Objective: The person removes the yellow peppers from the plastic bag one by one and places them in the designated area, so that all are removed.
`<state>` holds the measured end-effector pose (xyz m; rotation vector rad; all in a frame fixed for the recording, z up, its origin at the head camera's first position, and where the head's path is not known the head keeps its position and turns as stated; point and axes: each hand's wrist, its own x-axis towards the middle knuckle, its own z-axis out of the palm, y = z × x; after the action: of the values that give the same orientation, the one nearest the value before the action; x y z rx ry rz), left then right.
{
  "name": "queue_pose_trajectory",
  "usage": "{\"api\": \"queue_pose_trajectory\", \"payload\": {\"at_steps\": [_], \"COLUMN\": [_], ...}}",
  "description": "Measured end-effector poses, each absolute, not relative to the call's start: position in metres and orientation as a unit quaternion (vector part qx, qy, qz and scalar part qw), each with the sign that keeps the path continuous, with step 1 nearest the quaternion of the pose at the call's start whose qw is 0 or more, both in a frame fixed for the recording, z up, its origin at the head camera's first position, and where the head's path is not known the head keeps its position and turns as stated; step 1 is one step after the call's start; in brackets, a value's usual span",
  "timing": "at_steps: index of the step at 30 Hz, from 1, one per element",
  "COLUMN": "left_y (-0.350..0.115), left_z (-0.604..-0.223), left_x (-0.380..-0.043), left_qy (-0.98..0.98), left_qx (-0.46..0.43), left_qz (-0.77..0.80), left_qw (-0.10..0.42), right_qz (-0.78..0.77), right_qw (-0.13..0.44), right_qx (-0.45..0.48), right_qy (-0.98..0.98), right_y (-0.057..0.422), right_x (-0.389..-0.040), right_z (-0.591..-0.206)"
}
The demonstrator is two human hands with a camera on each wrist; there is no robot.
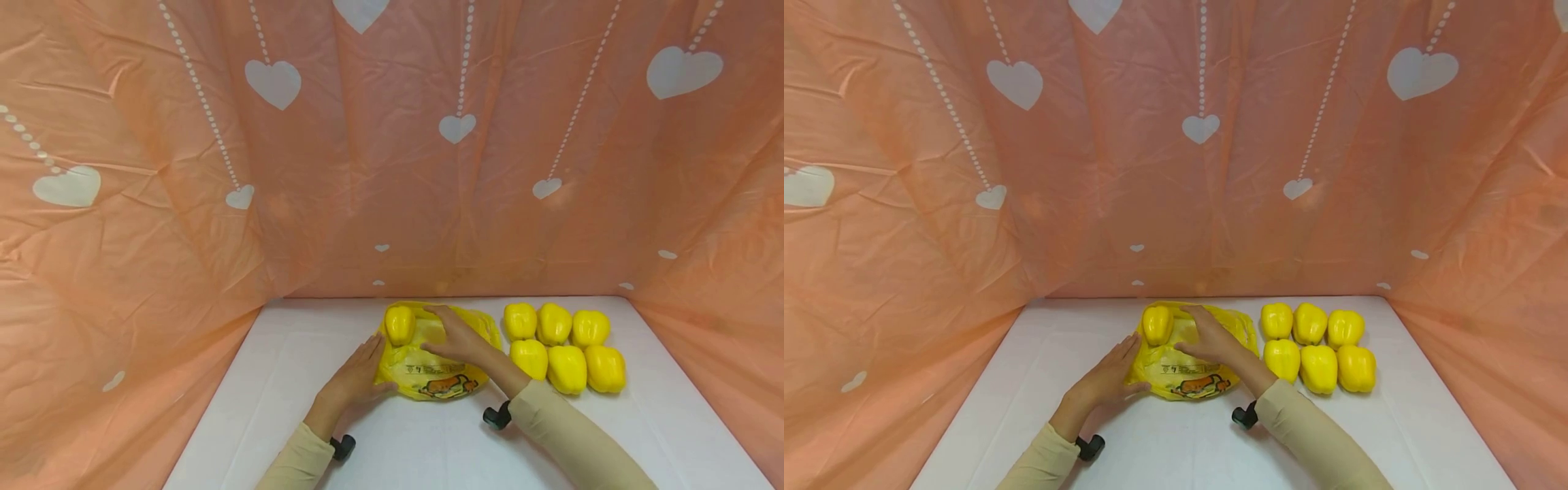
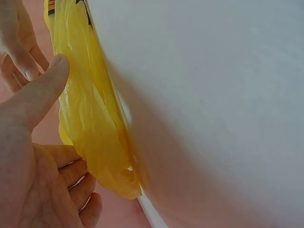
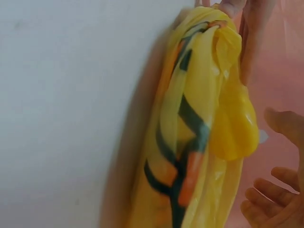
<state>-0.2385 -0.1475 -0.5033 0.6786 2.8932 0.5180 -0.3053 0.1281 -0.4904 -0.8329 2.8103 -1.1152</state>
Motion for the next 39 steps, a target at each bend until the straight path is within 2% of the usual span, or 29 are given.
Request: {"api": "queue_pose_trajectory", "payload": {"at_steps": [27, 39], "left_y": [-0.146, -0.147], "left_z": [-0.506, -0.506], "left_x": [-0.24, -0.24], "left_qy": [0.959, 0.959], "left_qx": [0.223, 0.218], "left_qz": [0.162, 0.168], "left_qw": [0.066, 0.07], "right_qz": [-0.379, -0.377], "right_qw": [0.02, 0.038], "right_qx": [-0.272, -0.25], "right_qy": [0.884, 0.891], "right_y": [0.087, 0.078], "right_x": [-0.333, -0.332], "right_z": [-0.502, -0.5]}}
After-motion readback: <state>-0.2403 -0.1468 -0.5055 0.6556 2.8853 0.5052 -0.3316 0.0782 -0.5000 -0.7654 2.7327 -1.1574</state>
